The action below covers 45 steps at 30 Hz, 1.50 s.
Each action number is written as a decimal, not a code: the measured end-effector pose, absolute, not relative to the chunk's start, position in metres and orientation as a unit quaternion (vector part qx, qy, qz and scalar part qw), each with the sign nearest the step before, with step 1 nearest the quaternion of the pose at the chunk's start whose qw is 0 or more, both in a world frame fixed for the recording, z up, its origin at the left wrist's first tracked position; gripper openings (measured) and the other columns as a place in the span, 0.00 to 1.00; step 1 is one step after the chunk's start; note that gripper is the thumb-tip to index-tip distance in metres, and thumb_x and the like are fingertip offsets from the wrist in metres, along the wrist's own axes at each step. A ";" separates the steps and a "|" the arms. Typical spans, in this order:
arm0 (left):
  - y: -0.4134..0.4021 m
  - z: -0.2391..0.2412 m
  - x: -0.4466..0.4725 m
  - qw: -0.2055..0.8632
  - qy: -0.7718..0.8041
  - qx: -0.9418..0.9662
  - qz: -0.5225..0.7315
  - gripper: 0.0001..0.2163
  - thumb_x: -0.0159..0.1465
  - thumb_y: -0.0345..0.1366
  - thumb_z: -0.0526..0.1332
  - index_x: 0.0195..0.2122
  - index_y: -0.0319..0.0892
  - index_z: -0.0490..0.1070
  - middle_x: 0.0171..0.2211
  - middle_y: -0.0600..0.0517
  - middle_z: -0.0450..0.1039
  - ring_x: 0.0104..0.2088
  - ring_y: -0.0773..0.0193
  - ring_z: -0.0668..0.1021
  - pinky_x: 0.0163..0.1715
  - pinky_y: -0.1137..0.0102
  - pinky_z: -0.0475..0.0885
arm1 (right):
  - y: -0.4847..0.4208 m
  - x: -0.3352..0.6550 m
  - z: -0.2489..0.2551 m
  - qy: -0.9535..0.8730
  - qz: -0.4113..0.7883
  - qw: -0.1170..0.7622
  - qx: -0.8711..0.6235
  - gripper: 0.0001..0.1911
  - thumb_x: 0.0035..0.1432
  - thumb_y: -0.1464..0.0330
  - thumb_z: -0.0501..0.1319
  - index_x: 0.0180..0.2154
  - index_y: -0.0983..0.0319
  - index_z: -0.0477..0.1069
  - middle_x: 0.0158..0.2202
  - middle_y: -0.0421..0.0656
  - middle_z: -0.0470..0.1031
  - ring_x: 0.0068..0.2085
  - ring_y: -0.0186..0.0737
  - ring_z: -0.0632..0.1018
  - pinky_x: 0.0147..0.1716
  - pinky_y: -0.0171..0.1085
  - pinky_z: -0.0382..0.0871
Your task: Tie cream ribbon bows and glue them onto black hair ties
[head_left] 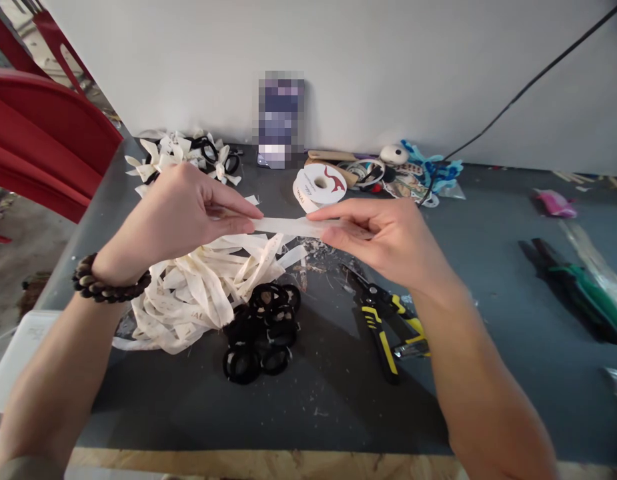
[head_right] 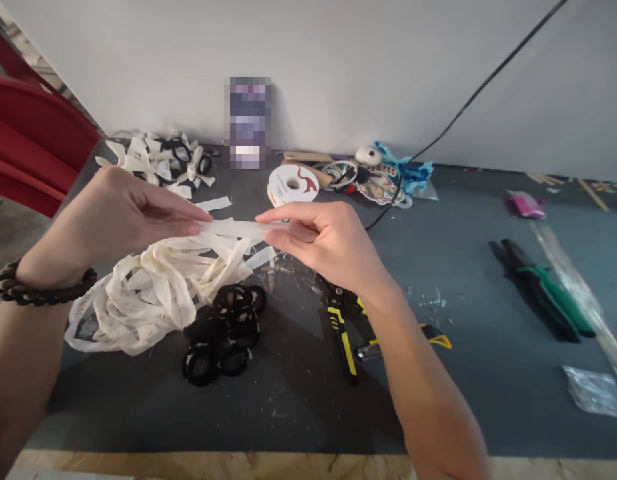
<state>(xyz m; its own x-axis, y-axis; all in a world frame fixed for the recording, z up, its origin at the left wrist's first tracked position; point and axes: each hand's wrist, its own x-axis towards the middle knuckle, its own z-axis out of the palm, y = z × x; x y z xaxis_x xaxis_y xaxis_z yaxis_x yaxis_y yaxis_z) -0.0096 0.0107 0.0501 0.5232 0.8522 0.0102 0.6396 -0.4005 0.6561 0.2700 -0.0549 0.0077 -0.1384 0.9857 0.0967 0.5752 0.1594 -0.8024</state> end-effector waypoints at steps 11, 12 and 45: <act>0.022 0.048 -0.017 0.273 0.452 0.849 0.024 0.12 0.64 0.44 0.64 0.35 0.44 0.84 0.28 0.55 0.81 0.31 0.63 0.81 0.36 0.71 0.71 | -0.062 0.253 0.003 -0.714 0.314 0.293 -0.553 0.08 0.65 0.62 0.68 0.39 0.55 0.87 0.37 0.40 0.88 0.37 0.44 0.86 0.36 0.39 0.78; 0.023 0.047 -0.019 0.271 0.435 0.859 0.004 0.12 0.64 0.44 0.63 0.33 0.44 0.84 0.27 0.55 0.81 0.29 0.64 0.81 0.35 0.72 0.70 | -0.061 0.252 0.002 -0.726 0.318 0.270 -0.546 0.07 0.65 0.63 0.68 0.39 0.55 0.87 0.38 0.40 0.88 0.37 0.44 0.86 0.36 0.38 0.77; 0.006 0.046 -0.007 0.258 0.368 0.890 -0.071 0.10 0.67 0.33 0.59 0.34 0.47 0.80 0.23 0.58 0.79 0.24 0.67 0.78 0.30 0.72 0.65 | -0.037 0.277 -0.012 -0.696 0.510 0.046 -0.504 0.14 0.59 0.55 0.68 0.33 0.58 0.83 0.31 0.41 0.84 0.34 0.39 0.80 0.35 0.37 0.66</act>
